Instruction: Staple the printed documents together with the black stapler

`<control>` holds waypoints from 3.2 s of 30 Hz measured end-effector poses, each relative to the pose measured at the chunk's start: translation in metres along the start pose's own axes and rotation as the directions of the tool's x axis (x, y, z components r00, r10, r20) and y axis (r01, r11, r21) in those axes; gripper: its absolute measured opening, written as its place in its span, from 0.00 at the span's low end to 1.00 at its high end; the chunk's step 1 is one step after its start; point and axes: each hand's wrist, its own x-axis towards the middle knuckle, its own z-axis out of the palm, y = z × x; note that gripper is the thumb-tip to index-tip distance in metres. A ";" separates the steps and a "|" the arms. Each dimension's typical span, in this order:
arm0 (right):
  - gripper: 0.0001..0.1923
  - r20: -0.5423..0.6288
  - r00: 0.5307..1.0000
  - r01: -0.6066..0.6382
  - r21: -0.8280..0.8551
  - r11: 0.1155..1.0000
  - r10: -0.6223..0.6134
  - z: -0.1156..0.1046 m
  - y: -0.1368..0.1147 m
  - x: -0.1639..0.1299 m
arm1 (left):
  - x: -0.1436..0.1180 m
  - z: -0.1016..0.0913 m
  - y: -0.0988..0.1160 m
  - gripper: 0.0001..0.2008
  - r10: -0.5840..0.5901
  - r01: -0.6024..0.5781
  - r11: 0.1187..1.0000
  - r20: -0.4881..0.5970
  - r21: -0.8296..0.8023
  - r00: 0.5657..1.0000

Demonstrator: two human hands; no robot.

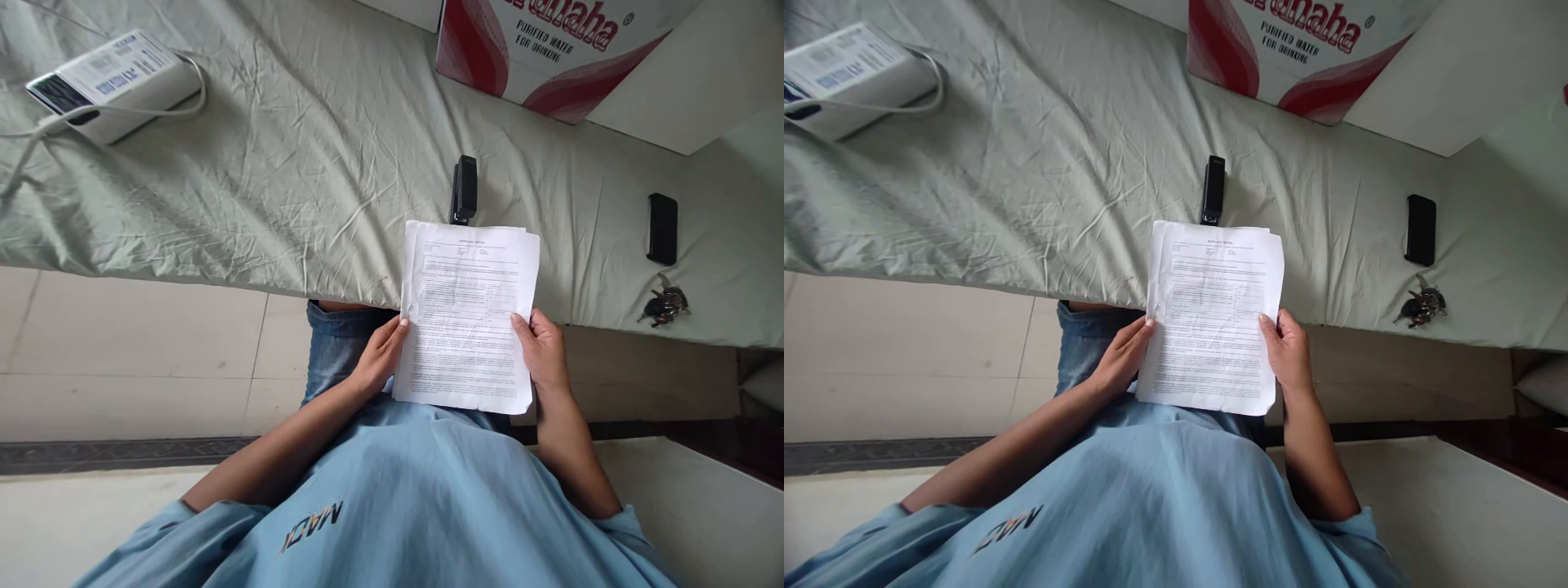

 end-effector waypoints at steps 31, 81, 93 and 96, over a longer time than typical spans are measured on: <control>0.15 -0.165 0.983 0.095 0.096 0.991 -0.078 0.015 -0.016 0.007 | -0.001 0.005 0.007 0.37 0.005 -0.003 0.999 0.032 -0.035 0.999; 0.35 -0.119 0.900 0.436 0.242 0.867 -0.419 -0.031 -0.084 0.070 | 0.125 0.022 0.159 0.28 0.398 -0.512 0.840 0.437 0.179 0.806; 0.26 -0.047 0.999 0.019 0.348 0.937 -0.003 -0.022 -0.055 0.045 | 0.045 0.053 0.071 0.32 -0.042 0.054 0.998 0.277 -0.035 0.960; 0.27 0.008 0.995 -0.094 0.355 0.930 0.098 -0.021 -0.031 0.028 | 0.036 0.051 0.054 0.34 -0.135 0.166 0.982 0.283 -0.091 0.950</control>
